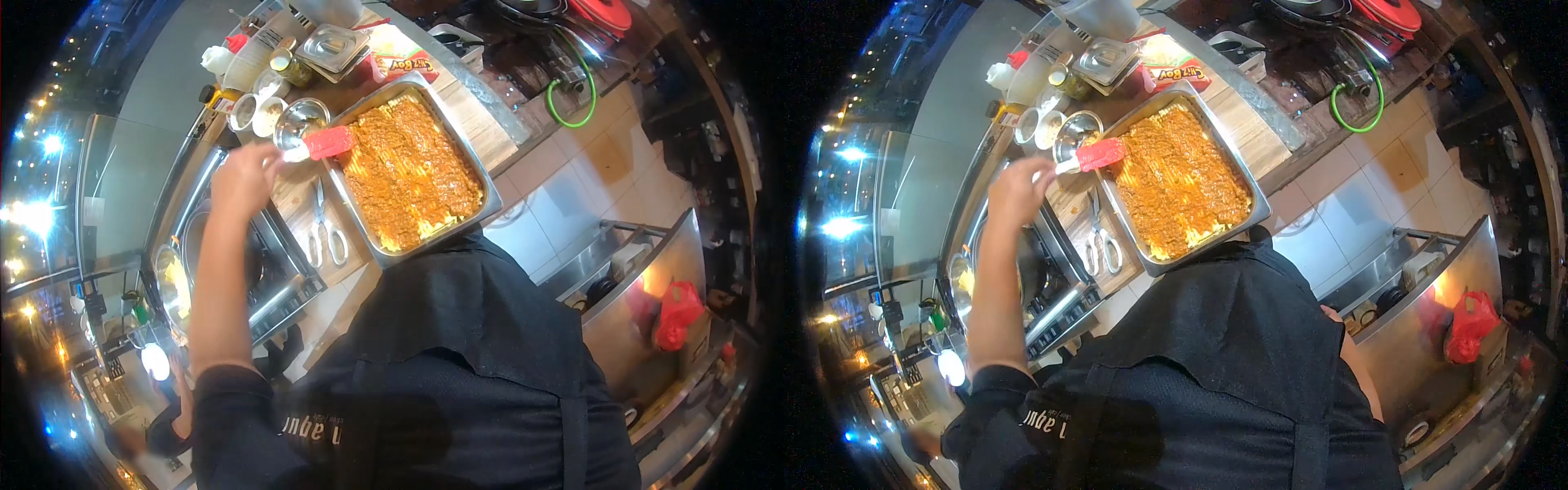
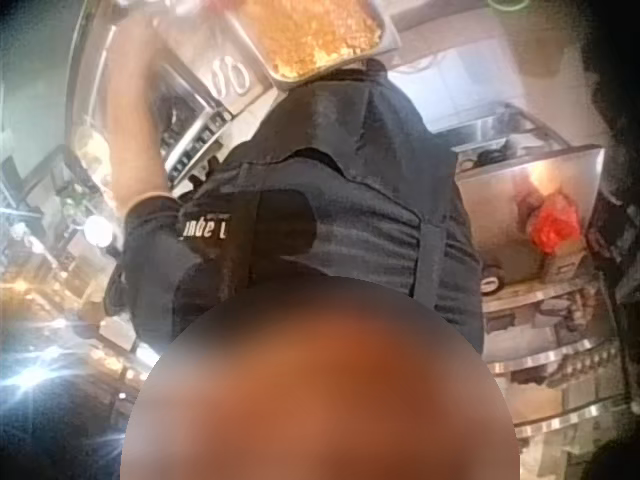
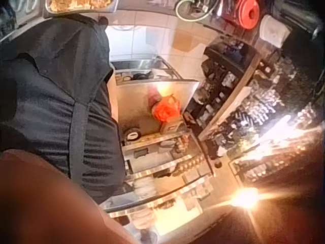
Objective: The person assembles a lasagna in a rectangular metal tray. They scoop a meat sauce from a pot and spread it over layers of pasta sheets using a red spatula. The person uses scissors to trim the pasta sheets to fit the tray and arranges them in layers with the sauce.
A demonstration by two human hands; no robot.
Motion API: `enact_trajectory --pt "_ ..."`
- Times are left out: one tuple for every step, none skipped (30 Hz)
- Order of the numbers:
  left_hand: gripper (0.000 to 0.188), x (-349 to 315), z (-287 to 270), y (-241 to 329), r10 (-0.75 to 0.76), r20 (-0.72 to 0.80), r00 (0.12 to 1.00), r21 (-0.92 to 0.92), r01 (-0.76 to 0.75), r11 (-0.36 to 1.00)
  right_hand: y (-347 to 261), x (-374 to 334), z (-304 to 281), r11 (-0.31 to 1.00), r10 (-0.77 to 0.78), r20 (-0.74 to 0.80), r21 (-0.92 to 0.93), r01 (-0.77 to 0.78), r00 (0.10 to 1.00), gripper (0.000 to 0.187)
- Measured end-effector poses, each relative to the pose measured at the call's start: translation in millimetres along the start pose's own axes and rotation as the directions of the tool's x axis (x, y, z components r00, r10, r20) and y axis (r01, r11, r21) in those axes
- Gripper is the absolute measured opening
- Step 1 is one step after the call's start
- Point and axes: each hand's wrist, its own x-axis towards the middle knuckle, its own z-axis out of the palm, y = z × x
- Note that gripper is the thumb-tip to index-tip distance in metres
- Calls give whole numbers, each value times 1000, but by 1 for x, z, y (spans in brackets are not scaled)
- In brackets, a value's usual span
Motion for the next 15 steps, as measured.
enact_trajectory --pt "24 -23 2 8 -68 0 998 -87 67 994 12 11 -13 999 -12 -5 -33 12 1000 37" --pt "27 -48 15 13 -169 72 983 -194 180 964 25 22 -33 994 -28 -12 -104 27 1000 36" --pt "27 -70 39 21 -128 -32 991 -248 116 962 41 33 -44 987 -47 -15 -153 45 999 36" --pt "28 -94 65 28 -75 -83 994 -274 50 960 53 41 -58 975 -57 -12 -215 53 998 36" --pt "32 -111 72 58 -166 33 986 -317 168 934 55 50 -75 963 -62 -5 -262 59 998 36" --pt "34 -127 99 77 -70 -138 988 -351 17 936 53 61 -86 959 -67 8 -274 67 998 36" --pt "38 -136 106 107 -150 -82 985 -355 112 928 44 73 -85 997 -9 81 -77 15 997 31" --pt "40 -128 102 132 -149 -111 983 -353 101 930 28 82 -82 989 -13 128 -144 31 992 31" --pt "43 -125 98 151 -172 -137 976 -355 114 928 -2 91 -88 972 -11 188 -229 55 982 32" --pt "45 -122 97 164 -190 -155 969 -374 121 920 -20 91 -99 945 5 230 -320 71 973 33" --pt "46 -123 108 166 -241 -171 955 -374 163 913 -43 97 -108 985 -12 291 -162 62 957 40" --pt "47 -122 124 165 -288 -187 939 -372 204 905 -70 102 -120 963 26 291 -265 55 956 42" --pt "48 -115 132 167 -304 -206 930 -344 222 912 -110 94 -112 944 52 292 -327 49 955 43" --pt "48 -108 139 170 -290 -209 934 -355 203 912 -144 84 -110 921 84 279 -389 33 957 45" --pt "49 -100 147 174 -275 -217 937 -380 178 908 -169 81 -113 857 74 247 -511 65 966 46"
